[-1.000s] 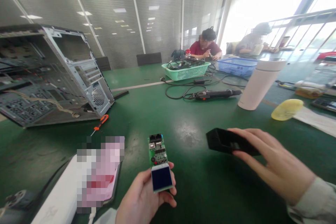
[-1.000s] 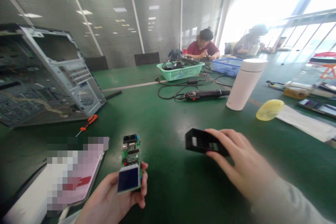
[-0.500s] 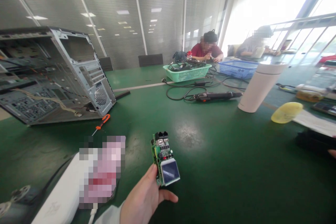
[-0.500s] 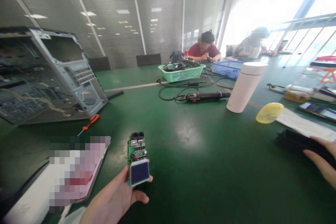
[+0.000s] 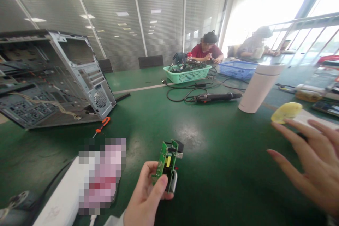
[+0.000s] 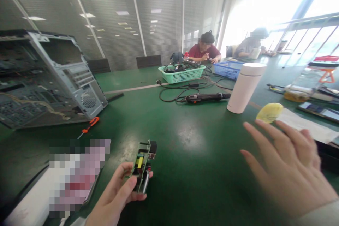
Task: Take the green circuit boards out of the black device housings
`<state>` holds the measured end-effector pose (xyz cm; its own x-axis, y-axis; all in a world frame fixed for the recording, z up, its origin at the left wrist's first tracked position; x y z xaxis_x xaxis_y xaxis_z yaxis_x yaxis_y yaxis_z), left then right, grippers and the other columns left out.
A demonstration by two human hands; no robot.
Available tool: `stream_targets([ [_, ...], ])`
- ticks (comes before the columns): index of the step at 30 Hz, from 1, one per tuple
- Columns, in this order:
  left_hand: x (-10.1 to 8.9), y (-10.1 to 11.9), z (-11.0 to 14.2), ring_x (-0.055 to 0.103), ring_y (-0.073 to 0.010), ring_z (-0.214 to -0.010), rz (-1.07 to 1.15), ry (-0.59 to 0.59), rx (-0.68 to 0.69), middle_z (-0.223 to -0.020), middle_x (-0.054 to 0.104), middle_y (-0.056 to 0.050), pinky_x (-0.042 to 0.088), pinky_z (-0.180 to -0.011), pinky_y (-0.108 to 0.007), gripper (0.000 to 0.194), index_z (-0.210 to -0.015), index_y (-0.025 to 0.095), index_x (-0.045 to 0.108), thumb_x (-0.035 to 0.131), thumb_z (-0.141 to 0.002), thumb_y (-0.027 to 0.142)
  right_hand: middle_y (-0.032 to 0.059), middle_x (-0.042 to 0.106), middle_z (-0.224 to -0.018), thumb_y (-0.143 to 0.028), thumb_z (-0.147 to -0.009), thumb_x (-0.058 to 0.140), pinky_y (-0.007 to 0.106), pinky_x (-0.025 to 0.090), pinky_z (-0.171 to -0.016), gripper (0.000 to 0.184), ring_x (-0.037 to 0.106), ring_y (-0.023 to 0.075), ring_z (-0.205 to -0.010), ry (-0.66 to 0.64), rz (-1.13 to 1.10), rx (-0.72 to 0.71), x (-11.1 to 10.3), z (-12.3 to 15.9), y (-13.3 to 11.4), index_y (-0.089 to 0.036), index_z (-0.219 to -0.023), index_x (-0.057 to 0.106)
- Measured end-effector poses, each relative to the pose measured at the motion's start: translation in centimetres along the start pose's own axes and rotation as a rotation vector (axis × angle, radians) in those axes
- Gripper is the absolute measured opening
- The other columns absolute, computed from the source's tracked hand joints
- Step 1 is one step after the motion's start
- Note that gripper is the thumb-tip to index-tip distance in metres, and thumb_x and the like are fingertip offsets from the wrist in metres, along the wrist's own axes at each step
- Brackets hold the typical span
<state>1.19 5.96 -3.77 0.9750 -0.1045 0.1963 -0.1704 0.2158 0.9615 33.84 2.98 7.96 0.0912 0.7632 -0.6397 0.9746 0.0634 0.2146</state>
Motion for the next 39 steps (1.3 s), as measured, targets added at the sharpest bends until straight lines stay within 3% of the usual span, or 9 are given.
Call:
stream_targets([
  [4,-0.4,1.9,0.0,0.064,-0.0178,-0.079,-0.171,0.067,0.141,-0.090,0.065,0.000,0.056,-0.065,-0.028,0.033,-0.093,0.024,0.057,0.072,-0.076,0.048,0.0082,0.051,-0.128,-0.041,-0.100,0.035,0.052,0.020,-0.115,0.038,0.035,0.0290,-0.132,0.053,-0.238,-0.189,-2.2,-2.0,-8.3,-0.021,-0.130,0.047],
  [7,0.0,3.2,0.2,0.066,-0.0173,-0.077,-0.275,0.067,0.223,-0.086,0.067,0.001,0.053,-0.069,-0.026,0.025,-0.092,0.023,0.057,0.073,-0.078,0.036,0.0052,0.045,-0.136,-0.032,-0.097,0.043,0.046,0.012,-0.119,0.039,0.028,0.0246,-0.136,-0.007,-0.375,-0.344,-2.5,-2.4,-13.0,-0.020,-0.134,0.047],
  [15,0.5,4.1,0.9,0.066,-0.0240,-0.092,-0.531,0.050,0.361,-0.104,0.066,-0.006,0.054,-0.068,-0.030,0.023,-0.098,0.024,0.060,0.070,-0.077,0.025,-0.0017,0.049,-0.134,-0.044,-0.094,0.056,0.042,-0.007,-0.121,0.042,0.031,0.0204,-0.133,0.023,-0.599,-0.454,-2.3,-4.6,-19.5,-0.019,-0.127,0.054],
  [19,0.6,4.8,1.5,0.064,-0.0264,-0.098,-0.608,0.069,0.465,-0.108,0.065,-0.007,0.054,-0.076,-0.034,0.024,-0.097,0.026,0.061,0.071,-0.076,0.022,0.0000,0.060,-0.110,-0.041,-0.102,0.035,0.037,0.013,-0.118,0.036,0.046,0.0178,-0.115,0.020,-0.695,-0.472,-2.0,-5.2,-19.9,-0.016,-0.113,0.059],
  [23,1.3,5.9,2.0,0.065,-0.0248,-0.094,-0.645,0.058,0.553,-0.102,0.066,-0.005,0.052,-0.078,-0.033,0.026,-0.099,0.027,0.061,0.069,-0.076,0.019,0.0015,0.061,-0.099,-0.056,-0.100,0.025,0.030,0.038,-0.091,0.051,0.051,0.0157,-0.098,-0.007,-0.845,-0.436,-1.5,-4.9,-19.5,-0.017,-0.108,0.056],
  [27,1.5,5.8,1.7,0.066,-0.0236,-0.082,-0.600,0.031,0.484,-0.091,0.067,-0.003,0.051,-0.072,-0.032,0.027,-0.103,0.027,0.062,0.069,-0.077,0.025,0.0032,0.058,-0.092,-0.063,-0.097,0.029,0.029,0.039,-0.073,0.052,0.050,0.0155,-0.085,-0.172,-1.067,-0.330,0.4,-4.1,-19.6,-0.018,-0.107,0.054],
  [33,0.2,5.3,2.1,0.060,-0.0293,-0.104,-0.380,0.146,0.459,-0.118,0.065,-0.006,0.046,-0.087,-0.035,0.051,-0.119,0.029,0.062,0.076,-0.070,0.035,0.0054,0.055,-0.094,-0.055,-0.101,0.029,0.029,0.039,-0.077,0.047,0.049,0.0153,-0.087,-0.519,-1.239,-0.059,3.4,-2.9,-19.2,-0.017,-0.106,0.055],
  [36,-0.2,4.9,2.1,0.056,-0.0298,-0.111,-0.344,0.185,0.445,-0.121,0.063,-0.006,0.044,-0.091,-0.035,0.042,-0.117,0.028,0.064,0.070,-0.076,0.036,0.0053,0.056,-0.083,-0.065,-0.098,0.024,0.028,0.040,-0.073,0.060,0.051,0.0144,-0.078,-0.645,-1.362,0.175,5.5,-2.4,-18.2,-0.017,-0.091,0.059],
  [39,-0.5,4.6,1.7,0.054,-0.0295,-0.113,-0.364,0.210,0.426,-0.123,0.062,-0.007,0.044,-0.090,-0.036,0.033,-0.114,0.026,0.065,0.061,-0.083,0.038,0.0050,0.054,-0.068,-0.085,-0.082,0.030,0.026,0.040,-0.059,0.075,0.050,0.0132,-0.062,-0.823,-1.583,0.513,8.5,-1.0,-17.9,-0.015,-0.075,0.055],
])
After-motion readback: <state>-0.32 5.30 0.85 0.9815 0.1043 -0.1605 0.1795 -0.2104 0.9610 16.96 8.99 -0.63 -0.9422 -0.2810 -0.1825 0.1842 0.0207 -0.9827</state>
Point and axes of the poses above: each hand's wrist, its own z-axis away from the middle knuckle, its own x-axis out of the palm, y = z × x, the point moved 10 cm from there along -z, towards the middle knuckle
